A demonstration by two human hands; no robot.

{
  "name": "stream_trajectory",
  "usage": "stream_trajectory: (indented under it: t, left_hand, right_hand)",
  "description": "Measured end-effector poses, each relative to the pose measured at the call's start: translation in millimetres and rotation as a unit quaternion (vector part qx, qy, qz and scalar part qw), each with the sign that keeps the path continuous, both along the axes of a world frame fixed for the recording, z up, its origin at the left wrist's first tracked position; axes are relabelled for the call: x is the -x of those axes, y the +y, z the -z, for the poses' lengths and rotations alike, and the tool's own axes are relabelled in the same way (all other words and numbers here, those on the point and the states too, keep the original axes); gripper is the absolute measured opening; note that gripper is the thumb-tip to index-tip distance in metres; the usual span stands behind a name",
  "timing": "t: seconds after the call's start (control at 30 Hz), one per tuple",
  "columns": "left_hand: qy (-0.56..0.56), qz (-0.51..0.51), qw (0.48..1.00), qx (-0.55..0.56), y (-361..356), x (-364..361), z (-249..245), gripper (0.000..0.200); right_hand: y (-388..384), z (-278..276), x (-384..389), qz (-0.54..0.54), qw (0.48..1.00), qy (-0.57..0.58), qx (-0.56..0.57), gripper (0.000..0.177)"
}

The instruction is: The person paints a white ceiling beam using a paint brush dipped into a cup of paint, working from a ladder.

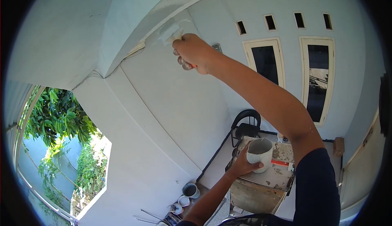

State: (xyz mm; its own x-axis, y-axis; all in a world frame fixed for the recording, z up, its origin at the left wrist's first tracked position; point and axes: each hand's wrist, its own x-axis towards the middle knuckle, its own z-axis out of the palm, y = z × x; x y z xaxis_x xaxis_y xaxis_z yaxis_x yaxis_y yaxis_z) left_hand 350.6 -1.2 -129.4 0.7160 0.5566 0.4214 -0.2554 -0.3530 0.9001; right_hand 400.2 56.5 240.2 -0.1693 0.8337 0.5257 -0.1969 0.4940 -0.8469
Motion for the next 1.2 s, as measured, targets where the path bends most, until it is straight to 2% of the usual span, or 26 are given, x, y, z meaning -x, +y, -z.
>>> stream_trajectory:
  t: [0.07, 0.17, 0.23, 0.33, 0.37, 0.43, 0.47, 0.53, 0.7, 0.77, 0.87, 1.0, 1.07, 1.1, 1.17, 1.2]
  left_hand:
    - [0.002, 0.0, 1.0, -0.003, 2, 0, 2, 0.09]
    - [-0.002, 0.001, 1.0, -0.005, 5, -1, 7, 0.09]
    - [-0.006, 0.002, 1.0, -0.002, 3, 1, 7, 0.09]
    - [0.0, -0.007, 1.0, -0.026, 3, 1, 6, 0.09]
    - [-0.002, -0.008, 1.0, -0.026, 3, 0, 6, 0.09]
    - [-0.002, -0.011, 1.0, -0.025, 3, 1, 6, 0.089]
    - [-0.002, -0.01, 1.0, -0.024, 4, 0, 7, 0.089]
    - [-0.002, -0.008, 1.0, -0.021, 4, -1, 7, 0.089]
    - [-0.007, -0.015, 1.0, -0.025, -1, 0, 1, 0.086]
    - [-0.006, -0.009, 1.0, -0.019, -1, 2, 5, 0.086]
    - [-0.012, -0.001, 1.0, -0.019, 4, -2, 4, 0.087]
    - [-0.005, -0.01, 1.0, -0.018, 1, 0, 5, 0.088]
    - [-0.001, -0.008, 1.0, -0.02, 1, 0, 5, 0.088]
    - [-0.001, -0.005, 1.0, -0.023, 2, 0, 4, 0.088]
    - [-0.003, -0.004, 1.0, -0.019, 2, -1, 3, 0.088]
    - [-0.003, -0.002, 1.0, -0.015, 1, 0, 4, 0.088]
  right_hand:
    - [5, -11, -1, -0.022, 0.999, 0.03, 0.03, 0.016]
    - [-3, -17, 3, 0.041, 0.999, 0.001, -0.03, 0.017]
    - [-8, -1, 9, 0.123, 0.981, -0.076, -0.131, 0.018]
    - [-10, 15, 8, 0.126, 0.969, -0.118, -0.175, 0.017]
    - [-10, 16, 4, 0.125, 0.97, -0.118, -0.174, 0.017]
    - [-14, 11, -2, 0.042, 0.998, -0.044, -0.032, 0.015]
    - [-11, 7, -4, 0.041, 0.998, -0.043, -0.031, 0.015]
    - [-1, -8, -9, 0.023, 0.999, 0.036, 0.033, 0.013]
    - [-7, -18, -8, 0.045, 0.998, 0.028, -0.016, 0.01]
    - [0, -2, -21, 0.07, 0.989, -0.095, -0.093, 0.012]
    - [-1, 8, -22, 0.071, 0.991, -0.087, -0.07, 0.015]
    - [5, -6, -21, 0.051, 0.997, -0.05, -0.026, 0.02]
    - [-1, -9, -18, 0.113, 0.98, -0.117, -0.113, 0.021]
    - [5, -6, -17, 0.112, 0.98, -0.118, -0.113, 0.021]
    - [15, 6, -12, 0.189, 0.932, -0.174, -0.256, 0.021]
    - [9, 9, -12, 0.188, 0.932, -0.174, -0.255, 0.021]
